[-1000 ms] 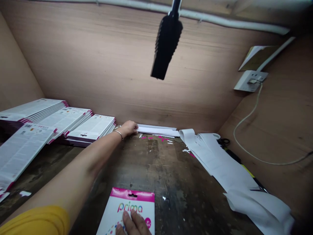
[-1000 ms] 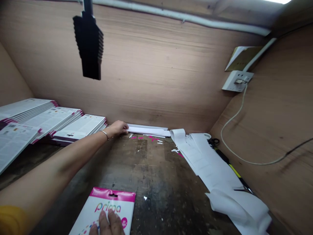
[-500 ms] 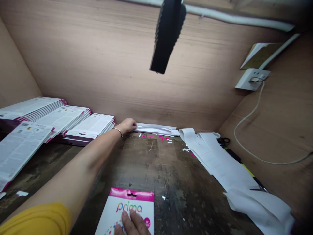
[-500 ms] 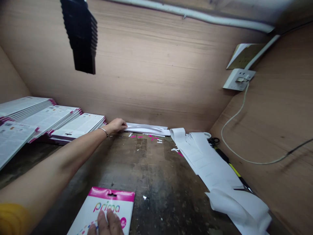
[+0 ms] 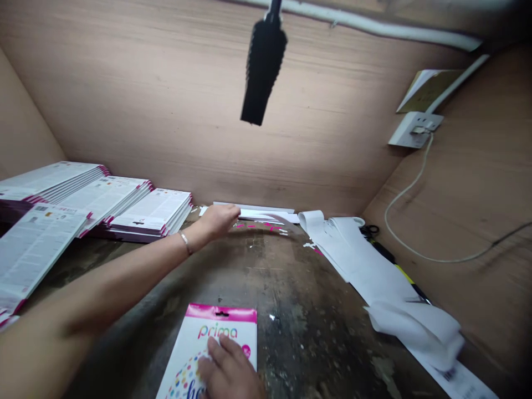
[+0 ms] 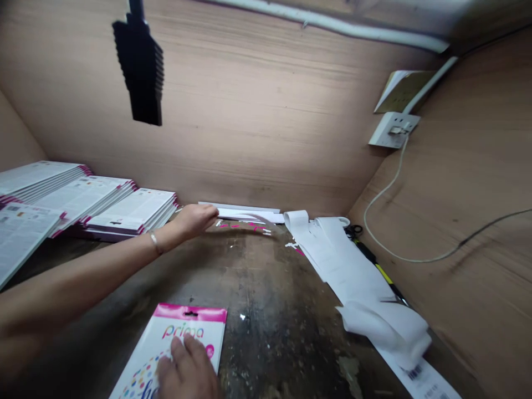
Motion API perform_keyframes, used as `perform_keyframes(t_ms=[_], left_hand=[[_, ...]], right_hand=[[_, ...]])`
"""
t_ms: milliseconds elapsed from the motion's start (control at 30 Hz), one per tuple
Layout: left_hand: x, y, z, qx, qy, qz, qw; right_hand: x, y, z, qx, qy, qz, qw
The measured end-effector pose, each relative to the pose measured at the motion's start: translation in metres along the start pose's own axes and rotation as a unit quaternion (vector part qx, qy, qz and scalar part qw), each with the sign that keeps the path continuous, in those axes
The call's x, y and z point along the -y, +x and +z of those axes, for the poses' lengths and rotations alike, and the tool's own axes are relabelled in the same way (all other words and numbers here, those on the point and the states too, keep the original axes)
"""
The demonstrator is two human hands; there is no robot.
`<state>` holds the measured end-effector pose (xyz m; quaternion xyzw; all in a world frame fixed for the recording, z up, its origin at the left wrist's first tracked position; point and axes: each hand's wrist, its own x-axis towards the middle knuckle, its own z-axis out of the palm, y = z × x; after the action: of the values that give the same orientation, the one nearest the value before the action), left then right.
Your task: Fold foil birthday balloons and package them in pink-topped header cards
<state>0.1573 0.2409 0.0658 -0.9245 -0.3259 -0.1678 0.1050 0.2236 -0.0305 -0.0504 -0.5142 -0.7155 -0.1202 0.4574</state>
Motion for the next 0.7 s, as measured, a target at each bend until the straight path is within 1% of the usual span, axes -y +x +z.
perform_keyframes(t_ms=[33, 67, 100, 133, 200, 267, 300, 333, 367, 400, 433, 467, 500, 533, 567, 600, 633, 667, 700], left_hand=[[-0.015, -0.015, -0.012, -0.002, -0.001, 0.036, 0.999], [-0.030, -0.032, -0.023, -0.001, -0.005, 0.072, 0.997], [-0.047, -0.050, -0.034, 0.000, -0.010, 0.107, 0.994], [-0.063, -0.069, -0.044, -0.004, -0.014, 0.142, 0.990], [-0.091, -0.103, -0.062, -0.045, -0.009, 0.220, 0.975], [-0.109, -0.130, -0.077, -0.092, -0.019, 0.266, 0.959], [-0.114, -0.141, -0.083, -0.114, -0.037, 0.264, 0.957], [-0.115, -0.150, -0.089, -0.134, -0.066, 0.234, 0.961], [-0.115, -0.158, -0.094, -0.154, -0.103, 0.174, 0.967], [-0.113, -0.166, -0.099, -0.175, -0.149, 0.085, 0.970], [-0.110, -0.174, -0.103, -0.184, -0.210, -0.026, 0.960], [-0.108, -0.182, -0.108, -0.175, -0.291, -0.146, 0.929], [-0.107, -0.190, -0.112, -0.140, -0.391, -0.257, 0.873], [-0.107, -0.198, -0.115, -0.078, -0.500, -0.343, 0.791], [-0.109, -0.204, -0.117, -0.009, -0.603, -0.397, 0.692], [-0.112, -0.210, -0.119, 0.050, -0.686, -0.419, 0.593], [-0.116, -0.215, -0.120, 0.091, -0.740, -0.423, 0.514], [-0.121, -0.218, -0.121, 0.109, -0.769, -0.422, 0.468], [-0.124, -0.220, -0.120, 0.109, -0.778, -0.421, 0.453]], right_hand=[[0.000, 0.012, -0.011, -0.017, 0.018, -0.003, 1.000], [-0.001, 0.026, -0.025, -0.015, 0.028, -0.021, 0.999], [-0.002, 0.041, -0.041, 0.013, -0.004, -0.035, 0.999], [-0.002, 0.054, -0.056, 0.040, -0.062, -0.033, 0.997], [-0.004, 0.074, -0.082, 0.079, -0.148, -0.018, 0.986], [-0.008, 0.080, -0.097, 0.133, -0.169, -0.005, 0.977], [-0.010, 0.079, -0.101, 0.156, -0.159, 0.000, 0.975], [-0.012, 0.075, -0.104, 0.169, -0.144, 0.002, 0.975], [-0.014, 0.071, -0.106, 0.168, -0.130, 0.002, 0.977], [-0.016, 0.067, -0.109, 0.157, -0.121, -0.001, 0.980], [-0.018, 0.064, -0.111, 0.137, -0.119, -0.008, 0.983], [-0.019, 0.061, -0.113, 0.117, -0.123, -0.018, 0.985], [-0.019, 0.060, -0.115, 0.102, -0.129, -0.027, 0.986], [-0.019, 0.058, -0.117, 0.093, -0.137, -0.035, 0.986], [-0.019, 0.057, -0.118, 0.089, -0.145, -0.044, 0.984], [-0.018, 0.056, -0.118, 0.089, -0.153, -0.054, 0.983], [-0.017, 0.053, -0.118, 0.091, -0.159, -0.065, 0.981], [-0.016, 0.050, -0.117, 0.095, -0.165, -0.077, 0.979], [-0.015, 0.045, -0.116, 0.099, -0.168, -0.087, 0.977]])
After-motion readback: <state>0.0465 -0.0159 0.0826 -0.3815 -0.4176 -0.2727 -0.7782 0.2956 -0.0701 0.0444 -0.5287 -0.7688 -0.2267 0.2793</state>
